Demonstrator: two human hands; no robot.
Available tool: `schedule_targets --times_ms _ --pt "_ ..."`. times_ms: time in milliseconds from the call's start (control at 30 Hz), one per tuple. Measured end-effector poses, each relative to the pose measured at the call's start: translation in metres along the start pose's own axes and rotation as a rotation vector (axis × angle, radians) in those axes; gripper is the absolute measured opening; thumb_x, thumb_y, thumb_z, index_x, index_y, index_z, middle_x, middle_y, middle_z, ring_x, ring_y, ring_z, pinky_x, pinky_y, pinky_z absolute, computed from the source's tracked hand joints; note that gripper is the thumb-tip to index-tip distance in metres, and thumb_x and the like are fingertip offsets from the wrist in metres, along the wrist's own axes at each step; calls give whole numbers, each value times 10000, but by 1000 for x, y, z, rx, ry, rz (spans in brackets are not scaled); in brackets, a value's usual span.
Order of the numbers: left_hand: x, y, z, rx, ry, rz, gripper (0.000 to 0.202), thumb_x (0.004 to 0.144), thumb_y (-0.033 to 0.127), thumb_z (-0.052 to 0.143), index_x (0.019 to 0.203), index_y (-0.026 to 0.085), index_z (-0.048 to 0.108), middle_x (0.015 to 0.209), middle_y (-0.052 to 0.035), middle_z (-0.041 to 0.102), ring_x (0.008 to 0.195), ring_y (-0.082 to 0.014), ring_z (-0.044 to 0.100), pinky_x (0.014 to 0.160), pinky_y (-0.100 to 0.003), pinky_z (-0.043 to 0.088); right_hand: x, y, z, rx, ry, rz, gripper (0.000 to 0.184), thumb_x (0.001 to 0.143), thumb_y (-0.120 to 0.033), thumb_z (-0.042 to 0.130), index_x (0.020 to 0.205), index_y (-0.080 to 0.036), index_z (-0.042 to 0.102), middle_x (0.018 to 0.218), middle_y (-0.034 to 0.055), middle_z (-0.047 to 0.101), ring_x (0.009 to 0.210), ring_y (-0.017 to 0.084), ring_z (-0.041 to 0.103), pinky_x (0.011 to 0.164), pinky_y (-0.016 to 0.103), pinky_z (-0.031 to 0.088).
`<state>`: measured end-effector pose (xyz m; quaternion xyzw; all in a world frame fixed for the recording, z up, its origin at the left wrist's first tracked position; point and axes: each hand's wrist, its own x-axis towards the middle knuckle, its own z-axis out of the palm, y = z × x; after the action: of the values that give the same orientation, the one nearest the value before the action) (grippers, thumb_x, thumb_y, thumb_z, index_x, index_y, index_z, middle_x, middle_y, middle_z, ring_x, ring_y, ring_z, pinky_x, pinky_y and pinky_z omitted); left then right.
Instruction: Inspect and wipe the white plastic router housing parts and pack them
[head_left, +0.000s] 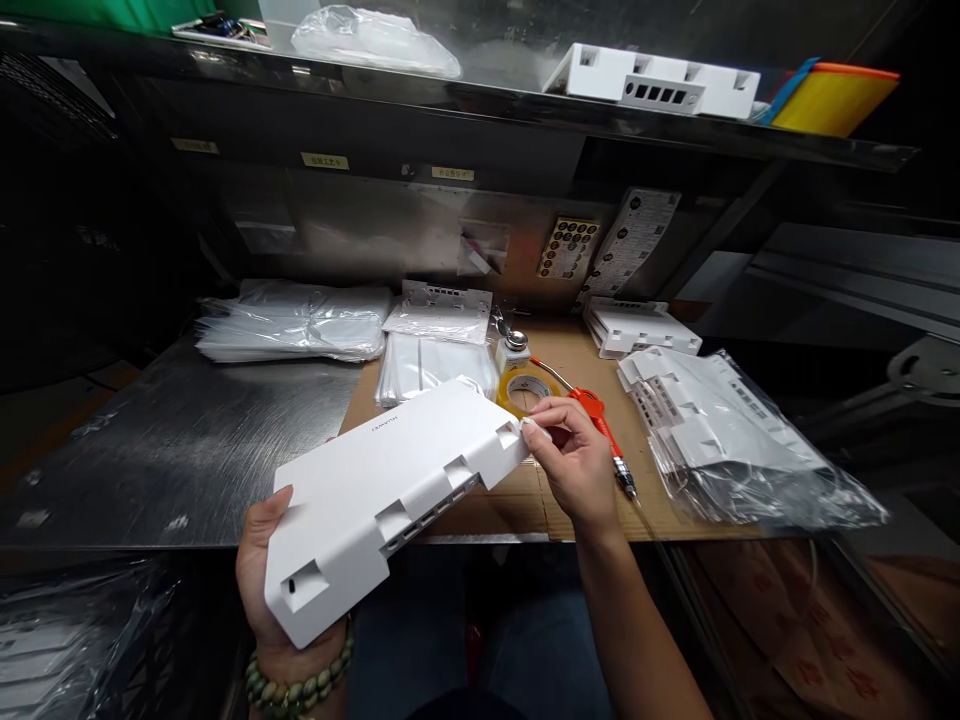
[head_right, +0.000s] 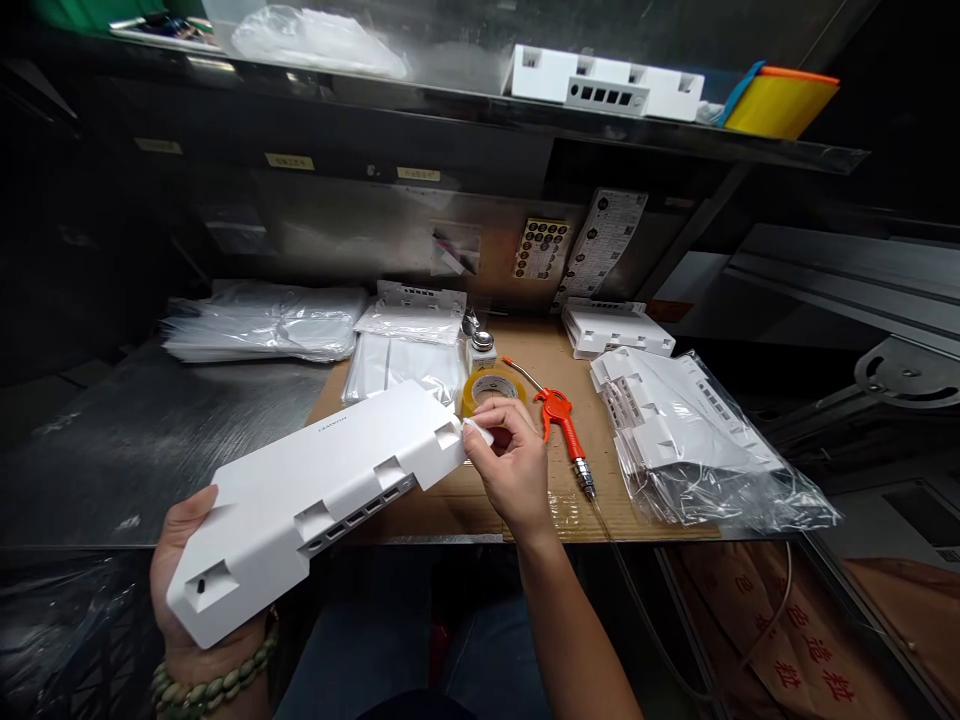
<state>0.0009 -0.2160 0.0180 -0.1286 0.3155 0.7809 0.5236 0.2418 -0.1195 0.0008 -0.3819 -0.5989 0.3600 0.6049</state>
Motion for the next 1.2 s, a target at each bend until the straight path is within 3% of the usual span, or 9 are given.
schedule_targets --times_ms 100,200,367,467,633,700,867,1100,1200 --pt "-4 0 6 68 108 -32 485 930 261 437 1377 179 605 864 -89 822 754 -324 795 958 -530 610 -6 -3 0 -87 58 -40 82 895 -306 744 898 -224 741 1147 87 613 1044 224 652 801 354 612" --pt "-5 0 4 133 27 -11 473 983 250 365 1404 167 565 849 -103 818 718 -318 792 898 -519 635 -14 -14 3 -283 111 -198 85 900 -243 745 983 -245 761 1147 72 608 1093 226 636 916 400 588" --pt "-7 -3 -2 122 -59 35 470 987 245 376 1431 188 520 861 -79 820 663 -283 783 867 -474 647 -24 -26 14 -479 75 -364 86 899 -167 727 959 -222 756 1021 61 600 967 205 632 857 386 565" --pt "-9 -7 0 114 -77 84 493 970 222 387 1447 167 500 849 -71 817 630 -276 773 880 -489 644 -28 -25 21 -508 24 -389 87 901 -160 725 962 -214 754 1000 66 606 939 206 624 830 384 556" --pt "-13 -12 6 102 -137 89 510 973 202 358 1456 98 483 860 -108 808 828 -332 794 948 -536 612 -30 -20 25 -516 33 -378 76 904 -161 727 959 -206 752 991 65 607 941 208 618 846 396 538" --pt "-14 -12 7 90 -143 84 509 969 187 371 1458 104 484 875 -101 809 818 -321 793 962 -534 606 -32 -20 27 -483 6 -358 81 903 -159 728 956 -212 758 989 60 608 937 204 616 842 391 534" --pt "-15 -15 9 115 -40 100 463 982 242 427 1419 137 539 904 -65 809 696 -263 770 929 -501 625 -42 -26 35 -300 -85 -292 107 891 -138 741 959 -215 773 966 41 596 904 171 619 822 337 530" --pt "-17 -28 10 88 -123 137 448 938 283 497 1348 156 626 1021 -96 808 1105 -366 732 1044 -570 556 -59 -27 54 -340 -65 -336 120 875 -115 740 972 -184 752 974 60 591 894 179 624 812 333 535" --pt "-14 -32 9 74 -191 177 445 935 295 542 1350 165 638 1147 -106 788 1210 -372 683 1097 -564 520 -68 -35 59 -250 -169 -304 137 873 -108 742 979 -193 762 962 51 599 886 167 630 795 306 535"
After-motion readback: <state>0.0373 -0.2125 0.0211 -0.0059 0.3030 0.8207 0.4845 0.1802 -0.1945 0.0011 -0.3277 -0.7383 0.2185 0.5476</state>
